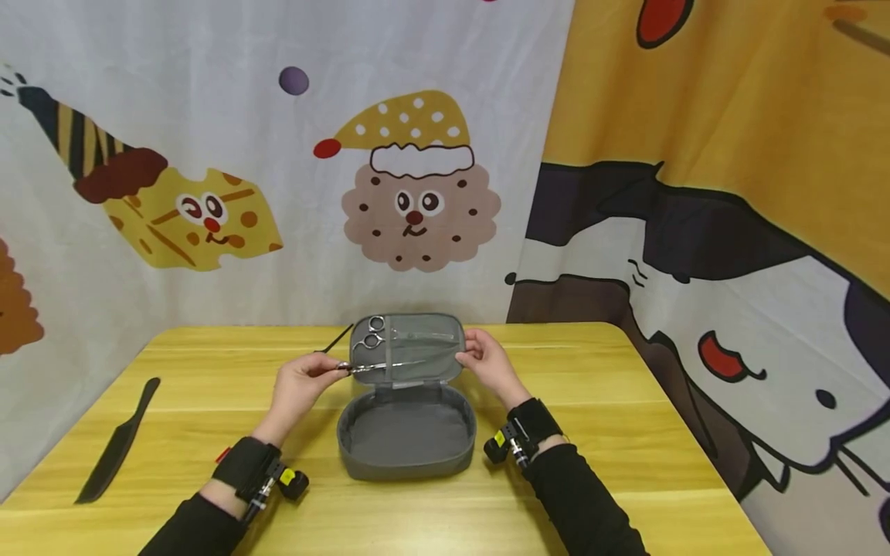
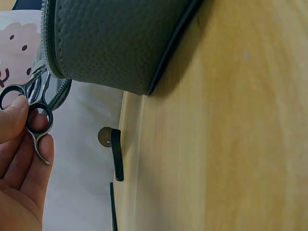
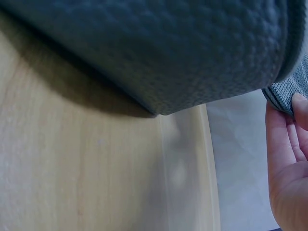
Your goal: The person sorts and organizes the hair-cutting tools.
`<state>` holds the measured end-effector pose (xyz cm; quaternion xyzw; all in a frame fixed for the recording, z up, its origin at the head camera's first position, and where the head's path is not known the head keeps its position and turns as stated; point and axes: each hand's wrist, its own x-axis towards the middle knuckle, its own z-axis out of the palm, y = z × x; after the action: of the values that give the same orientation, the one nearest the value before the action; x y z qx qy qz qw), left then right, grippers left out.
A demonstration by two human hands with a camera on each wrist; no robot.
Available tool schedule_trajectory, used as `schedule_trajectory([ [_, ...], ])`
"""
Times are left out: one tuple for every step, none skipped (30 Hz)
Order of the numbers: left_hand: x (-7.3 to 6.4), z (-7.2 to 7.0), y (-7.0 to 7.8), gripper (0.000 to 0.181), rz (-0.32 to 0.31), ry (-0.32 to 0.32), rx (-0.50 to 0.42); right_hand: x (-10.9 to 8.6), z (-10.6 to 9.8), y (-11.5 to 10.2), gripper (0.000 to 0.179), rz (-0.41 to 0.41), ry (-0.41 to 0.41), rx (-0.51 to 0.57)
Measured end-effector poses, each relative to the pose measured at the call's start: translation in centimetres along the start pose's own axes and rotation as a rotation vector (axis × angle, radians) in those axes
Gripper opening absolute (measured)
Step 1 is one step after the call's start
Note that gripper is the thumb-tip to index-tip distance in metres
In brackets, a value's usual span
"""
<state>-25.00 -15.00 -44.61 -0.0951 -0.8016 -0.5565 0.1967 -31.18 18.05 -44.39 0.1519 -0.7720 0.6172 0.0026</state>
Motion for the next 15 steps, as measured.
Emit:
schedule_trajectory([
  [0.0, 0.0, 0.0, 0.007, 0.007, 0.001, 0.004, 0.0, 0.0, 0.0, 0.030, -0.006, 0.003, -0.006],
  [0.0, 0.1, 0.1, 0.007, 0.014, 0.000, 0.010, 0.0, 0.0, 0.0, 0.030, -0.013, 0.003, -0.010],
  [0.0, 0.2, 0.0, 0.007, 0.020, -0.002, 0.012, -0.1, 0.0, 0.0, 0.030, -0.011, 0.007, -0.006],
  [0.0, 0.2, 0.0, 0.007, 0.030, -0.002, 0.016, -0.1, 0.0, -0.1, 0.030, -0.013, 0.010, -0.011],
  [0.0, 0.3, 0.0, 0.007, 0.038, -0.002, 0.018, -0.1, 0.0, -0.1, 0.030, -0.012, 0.013, -0.015],
  [0.0, 0.3, -0.1, 0.007, 0.046, -0.001, 0.020, -0.2, 0.0, -0.1, 0.030, -0.010, 0.015, -0.019],
  [0.0, 0.4, -0.1, 0.007, 0.055, 0.002, 0.023, -0.2, 0.0, -0.1, 0.030, -0.009, 0.014, -0.022],
  [0.0, 0.4, -0.1, 0.007, 0.063, 0.005, 0.025, -0.2, 0.0, -0.1, 0.031, -0.003, 0.016, -0.022],
  [0.0, 0.5, -0.1, 0.008, 0.074, 0.009, 0.029, -0.2, 0.1, -0.1, 0.031, 0.002, 0.018, -0.024],
  [0.0, 0.5, -0.1, 0.008, 0.085, 0.013, 0.033, -0.2, 0.1, -0.1, 0.031, 0.003, 0.017, -0.027],
  [-0.1, 0.6, -0.1, 0.008, 0.089, 0.016, 0.034, -0.3, 0.1, -0.1, 0.031, 0.003, 0.016, -0.028],
  [-0.1, 0.6, -0.1, 0.009, 0.095, 0.018, 0.036, -0.3, 0.1, -0.2, 0.031, 0.000, 0.013, -0.029],
  [-0.1, 0.7, -0.1, 0.009, 0.098, 0.021, 0.037, -0.4, 0.1, -0.3, 0.031, -0.002, 0.011, -0.030],
  [-0.1, 0.7, -0.1, 0.009, 0.100, 0.023, 0.038, -0.5, 0.2, -0.7, 0.031, -0.008, 0.008, -0.032],
  [-0.2, 0.8, 0.0, 0.009, 0.102, 0.025, 0.040, -0.7, 0.2, -1.1, 0.030, -0.013, 0.006, -0.036],
])
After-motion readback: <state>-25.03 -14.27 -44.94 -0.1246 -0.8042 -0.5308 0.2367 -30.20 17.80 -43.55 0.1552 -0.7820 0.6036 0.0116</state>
